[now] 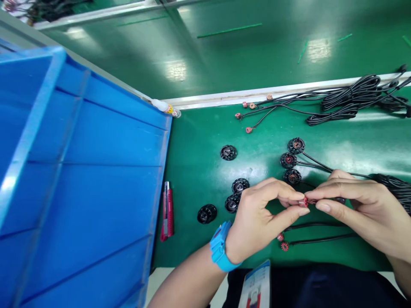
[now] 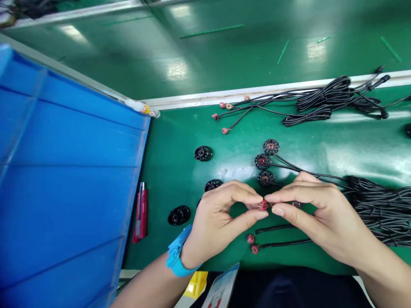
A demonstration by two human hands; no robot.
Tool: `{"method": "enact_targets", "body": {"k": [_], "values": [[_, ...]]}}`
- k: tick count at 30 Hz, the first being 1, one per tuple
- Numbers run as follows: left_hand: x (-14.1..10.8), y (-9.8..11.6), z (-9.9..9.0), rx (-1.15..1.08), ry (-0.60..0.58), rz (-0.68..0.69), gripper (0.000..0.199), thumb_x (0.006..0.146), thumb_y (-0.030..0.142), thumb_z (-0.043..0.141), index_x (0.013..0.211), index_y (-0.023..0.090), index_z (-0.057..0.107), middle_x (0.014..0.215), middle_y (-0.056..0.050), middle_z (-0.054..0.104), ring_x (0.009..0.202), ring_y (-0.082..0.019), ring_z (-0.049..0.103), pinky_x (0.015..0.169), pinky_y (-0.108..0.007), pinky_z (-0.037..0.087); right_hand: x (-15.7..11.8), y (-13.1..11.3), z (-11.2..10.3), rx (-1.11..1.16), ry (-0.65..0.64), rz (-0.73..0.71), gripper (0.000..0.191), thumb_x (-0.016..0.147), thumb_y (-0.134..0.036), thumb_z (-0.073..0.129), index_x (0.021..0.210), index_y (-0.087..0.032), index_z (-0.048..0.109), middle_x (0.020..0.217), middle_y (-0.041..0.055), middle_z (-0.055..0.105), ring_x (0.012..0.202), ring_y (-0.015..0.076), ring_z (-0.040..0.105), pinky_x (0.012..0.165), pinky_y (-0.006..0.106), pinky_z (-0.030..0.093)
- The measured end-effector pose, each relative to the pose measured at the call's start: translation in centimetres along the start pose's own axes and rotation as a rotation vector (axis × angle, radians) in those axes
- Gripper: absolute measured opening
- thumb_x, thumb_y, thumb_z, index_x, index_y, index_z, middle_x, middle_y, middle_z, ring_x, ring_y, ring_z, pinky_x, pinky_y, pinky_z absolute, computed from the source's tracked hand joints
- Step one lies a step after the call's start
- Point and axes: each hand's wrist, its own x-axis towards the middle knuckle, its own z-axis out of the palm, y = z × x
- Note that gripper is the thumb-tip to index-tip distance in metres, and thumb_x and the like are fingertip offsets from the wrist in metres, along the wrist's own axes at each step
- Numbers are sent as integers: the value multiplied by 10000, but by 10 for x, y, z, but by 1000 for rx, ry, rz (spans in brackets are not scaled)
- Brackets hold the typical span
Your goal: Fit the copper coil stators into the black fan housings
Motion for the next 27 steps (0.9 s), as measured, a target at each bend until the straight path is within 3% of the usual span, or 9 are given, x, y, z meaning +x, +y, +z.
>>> {"method": "enact_targets", "body": {"k": [5,10,14,17,21,27], "values": [[-2,-2,3,11,-7,-7,136,830,162,877,905,190,766,867,-28,794,751,-141,758,712,-268,660,1,1,3,36,61,-19,123,943,-349,783,1062,-340,814,854,-6,773,753,149,661,652,273,536],[-1,-1,4,12,-10,9,172,810,126,887,904,195,760,856,-12,797,770,-135,753,730,-256,650,3,-2,8,17,86,-58,15,966,-302,759,978,-310,760,860,-38,768,772,136,664,711,288,516],[-2,-1,6,-9,6,-18,172,804,143,898,902,188,764,860,-18,797,756,-131,753,716,-245,648,4,-3,12,-93,133,-147,53,995,-259,722,956,-280,693,835,-65,749,744,115,648,768,307,489],[-3,0,6,-75,-7,-110,150,830,169,874,934,184,767,900,-34,823,769,-150,783,730,-263,671,4,-4,12,-135,158,-184,24,998,-264,717,995,-271,694,883,-48,765,794,124,678,795,312,501],[-4,0,6,-203,-34,-243,161,840,131,836,974,169,758,922,-46,846,818,-177,824,775,-263,685,3,-2,10,-193,132,-155,258,989,-384,732,1212,-261,693,991,-13,782,808,130,682,780,311,531],[-1,-4,4,-511,-59,-428,212,778,108,882,934,160,748,898,-46,851,845,-169,833,751,-193,659,1,2,9,-204,112,-207,199,969,-301,757,1162,-273,721,958,-31,785,808,128,699,758,314,545]]}}
